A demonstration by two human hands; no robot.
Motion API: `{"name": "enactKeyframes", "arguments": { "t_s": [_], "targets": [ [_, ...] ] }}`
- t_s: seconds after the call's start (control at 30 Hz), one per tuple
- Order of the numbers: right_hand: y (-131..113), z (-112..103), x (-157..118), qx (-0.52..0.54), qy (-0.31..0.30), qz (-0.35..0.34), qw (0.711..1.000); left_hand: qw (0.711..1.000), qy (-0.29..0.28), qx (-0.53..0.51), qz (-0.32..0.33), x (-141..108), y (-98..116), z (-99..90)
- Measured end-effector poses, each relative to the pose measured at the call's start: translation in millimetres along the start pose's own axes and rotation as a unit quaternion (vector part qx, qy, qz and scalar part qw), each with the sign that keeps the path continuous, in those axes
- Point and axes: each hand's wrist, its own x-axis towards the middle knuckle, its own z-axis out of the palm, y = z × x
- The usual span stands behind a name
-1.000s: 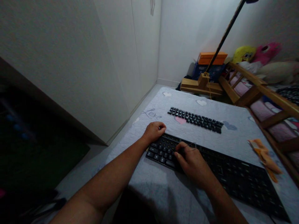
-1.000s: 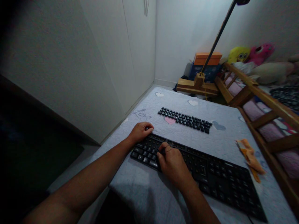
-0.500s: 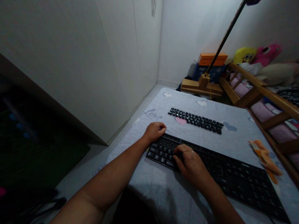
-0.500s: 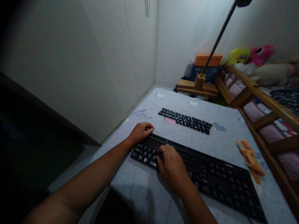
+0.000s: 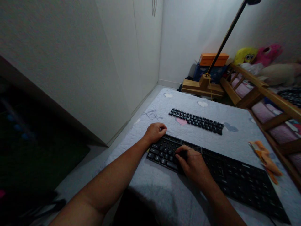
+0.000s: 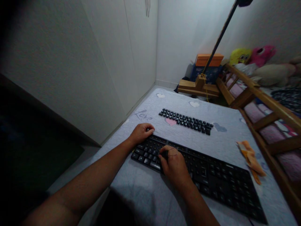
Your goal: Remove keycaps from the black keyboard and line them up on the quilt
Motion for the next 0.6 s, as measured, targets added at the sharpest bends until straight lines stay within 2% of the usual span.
{"name": "enactKeyframes", "arguments": {
  "t_s": [0.13,0.6],
  "targets": [
    [-3.6,-4.3,1.7,0.016,-0.004,0.032,0.999,1.000,-0.003,0.004,-0.002,-0.1,-0.4,0.1],
    [-2.6,-8.7,5.4,0.017,-0.017,0.050,0.998,1.000,0.004,0.008,0.006,-0.6,-0.3,0.7]
  ]
}}
